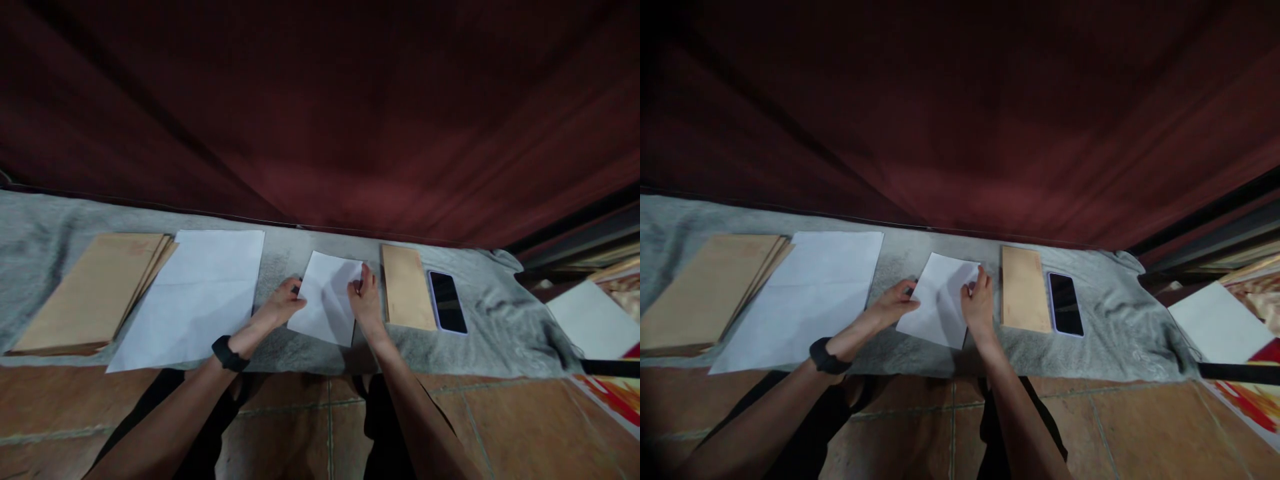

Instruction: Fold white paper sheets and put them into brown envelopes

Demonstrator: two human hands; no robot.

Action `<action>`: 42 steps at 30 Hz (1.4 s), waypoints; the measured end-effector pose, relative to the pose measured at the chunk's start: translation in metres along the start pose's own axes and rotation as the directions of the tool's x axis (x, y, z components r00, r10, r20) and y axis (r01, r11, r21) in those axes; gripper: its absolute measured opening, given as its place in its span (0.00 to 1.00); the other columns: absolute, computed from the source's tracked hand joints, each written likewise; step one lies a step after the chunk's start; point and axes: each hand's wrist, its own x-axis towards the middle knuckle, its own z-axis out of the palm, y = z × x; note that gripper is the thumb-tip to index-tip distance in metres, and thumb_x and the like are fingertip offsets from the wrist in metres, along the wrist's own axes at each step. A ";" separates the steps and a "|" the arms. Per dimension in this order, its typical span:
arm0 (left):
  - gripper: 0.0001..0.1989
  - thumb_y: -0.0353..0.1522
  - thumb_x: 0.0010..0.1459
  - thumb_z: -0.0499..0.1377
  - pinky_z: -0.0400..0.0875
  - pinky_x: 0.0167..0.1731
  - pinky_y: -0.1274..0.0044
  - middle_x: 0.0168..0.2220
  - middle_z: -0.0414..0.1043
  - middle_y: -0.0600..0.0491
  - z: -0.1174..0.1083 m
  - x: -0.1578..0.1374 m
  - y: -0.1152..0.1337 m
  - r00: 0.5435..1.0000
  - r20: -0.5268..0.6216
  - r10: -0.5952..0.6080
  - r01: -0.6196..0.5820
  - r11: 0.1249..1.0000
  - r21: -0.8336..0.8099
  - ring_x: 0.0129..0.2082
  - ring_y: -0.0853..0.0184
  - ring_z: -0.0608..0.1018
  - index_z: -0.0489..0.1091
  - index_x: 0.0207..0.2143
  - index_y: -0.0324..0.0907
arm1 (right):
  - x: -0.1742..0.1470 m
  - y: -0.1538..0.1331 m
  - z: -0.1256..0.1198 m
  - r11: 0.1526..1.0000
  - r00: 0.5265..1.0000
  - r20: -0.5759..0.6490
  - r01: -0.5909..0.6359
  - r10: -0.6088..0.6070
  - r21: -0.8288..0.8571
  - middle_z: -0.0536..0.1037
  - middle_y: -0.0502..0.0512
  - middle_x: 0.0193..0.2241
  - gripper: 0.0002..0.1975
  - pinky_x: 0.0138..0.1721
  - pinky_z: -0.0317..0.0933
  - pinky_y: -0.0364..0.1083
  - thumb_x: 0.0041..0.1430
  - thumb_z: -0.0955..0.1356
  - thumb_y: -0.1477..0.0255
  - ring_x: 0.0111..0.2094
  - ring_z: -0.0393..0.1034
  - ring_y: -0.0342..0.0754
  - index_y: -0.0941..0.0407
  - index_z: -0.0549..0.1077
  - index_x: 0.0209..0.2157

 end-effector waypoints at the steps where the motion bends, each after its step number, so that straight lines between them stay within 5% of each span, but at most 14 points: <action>1: 0.19 0.32 0.43 0.62 0.64 0.23 0.77 0.23 0.75 0.59 0.001 -0.001 -0.001 1.000 -0.002 -0.004 0.004 1.000 0.010 0.22 0.65 0.76 0.66 0.40 0.45 | -0.003 -0.002 -0.001 0.992 0.998 -0.003 0.070 -0.070 -0.101 0.71 0.71 0.61 0.28 0.59 0.65 0.59 0.66 0.63 0.70 0.61 0.68 0.58 0.61 0.63 0.66; 5: 0.17 0.30 0.43 0.62 0.62 0.22 0.78 0.22 0.73 0.60 0.002 -0.005 0.001 1.000 -0.005 0.004 -0.004 0.999 0.049 0.21 0.66 0.76 0.66 0.39 0.45 | -0.016 -0.015 0.001 0.916 0.947 0.194 0.303 -0.257 -0.264 0.56 0.67 0.72 0.27 0.69 0.53 0.61 0.73 0.60 0.67 0.72 0.50 0.58 0.60 0.61 0.69; 9: 0.14 0.30 0.43 0.63 0.61 0.20 0.78 0.22 0.73 0.59 0.001 -0.010 0.000 0.998 0.000 0.066 -0.066 0.997 0.026 0.20 0.66 0.75 0.68 0.35 0.46 | -0.029 -0.025 0.008 0.844 0.852 0.407 0.460 -0.330 -0.278 0.58 0.62 0.72 0.26 0.71 0.48 0.61 0.75 0.59 0.65 0.73 0.51 0.57 0.57 0.62 0.70; 13: 0.10 0.31 0.44 0.66 0.63 0.22 0.77 0.20 0.72 0.58 -0.004 -0.012 0.000 0.997 0.006 0.079 -0.079 0.994 0.080 0.20 0.64 0.74 0.69 0.30 0.47 | -0.033 -0.025 0.011 0.810 0.816 0.462 0.510 -0.348 -0.290 0.57 0.60 0.72 0.26 0.72 0.45 0.63 0.75 0.60 0.63 0.72 0.52 0.58 0.54 0.61 0.70; 16: 0.09 0.33 0.48 0.68 0.69 0.31 0.74 0.19 0.68 0.57 -0.004 -0.013 0.005 0.974 -0.156 0.162 -0.120 0.961 0.251 0.28 0.60 0.78 0.68 0.26 0.48 | -0.031 -0.022 0.009 0.810 0.824 0.455 0.501 -0.338 -0.305 0.57 0.59 0.72 0.26 0.72 0.46 0.62 0.75 0.60 0.63 0.72 0.52 0.57 0.52 0.61 0.70; 19: 0.05 0.37 0.59 0.62 0.72 0.47 0.67 0.29 0.76 0.49 0.005 -0.013 0.011 0.900 -0.239 0.364 -0.194 0.827 0.527 0.42 0.54 0.81 0.73 0.32 0.47 | -0.028 -0.019 0.009 0.808 0.833 0.442 0.493 -0.333 -0.322 0.57 0.59 0.72 0.26 0.72 0.46 0.61 0.75 0.60 0.64 0.73 0.52 0.57 0.53 0.60 0.71; 21: 0.12 0.38 0.65 0.56 0.67 0.58 0.62 0.48 0.79 0.42 0.018 -0.012 0.010 0.858 -0.108 0.501 -0.313 0.679 0.664 0.55 0.51 0.78 0.75 0.45 0.44 | -0.026 -0.016 0.008 0.809 0.842 0.431 0.484 -0.325 -0.335 0.57 0.59 0.73 0.26 0.72 0.44 0.61 0.75 0.59 0.65 0.73 0.51 0.57 0.53 0.60 0.71; 23: 0.21 0.38 0.67 0.54 0.58 0.66 0.57 0.64 0.69 0.40 0.032 -0.010 0.005 0.816 0.061 0.575 -0.425 0.524 0.738 0.67 0.50 0.68 0.71 0.59 0.40 | -0.024 -0.013 0.008 0.810 0.853 0.419 0.469 -0.312 -0.352 0.56 0.59 0.73 0.26 0.72 0.43 0.62 0.75 0.59 0.66 0.73 0.50 0.57 0.53 0.60 0.71; 28: 0.29 0.41 0.71 0.50 0.47 0.71 0.53 0.72 0.57 0.41 0.053 -0.007 -0.016 0.782 0.187 0.594 -0.435 0.306 0.847 0.74 0.50 0.56 0.61 0.69 0.39 | -0.015 0.000 0.004 0.828 0.904 0.350 0.385 -0.247 -0.409 0.57 0.62 0.72 0.26 0.71 0.44 0.64 0.76 0.58 0.65 0.72 0.51 0.59 0.54 0.60 0.71; 34: 0.35 0.45 0.70 0.49 0.49 0.71 0.54 0.73 0.52 0.33 0.051 -0.004 -0.026 0.776 0.093 0.624 -0.371 0.333 0.867 0.74 0.47 0.56 0.57 0.70 0.31 | -0.008 0.015 0.001 0.858 0.948 0.244 0.293 -0.205 -0.422 0.59 0.68 0.71 0.28 0.70 0.47 0.65 0.75 0.57 0.63 0.72 0.53 0.61 0.60 0.60 0.70; 42: 0.35 0.42 0.70 0.49 0.47 0.71 0.51 0.72 0.53 0.35 0.043 -0.005 -0.027 0.752 -0.036 0.658 -0.316 0.409 0.856 0.73 0.46 0.56 0.53 0.72 0.33 | -0.010 0.016 -0.005 0.870 0.966 0.185 0.246 -0.183 -0.427 0.60 0.72 0.70 0.28 0.69 0.50 0.64 0.75 0.56 0.65 0.70 0.55 0.62 0.65 0.60 0.70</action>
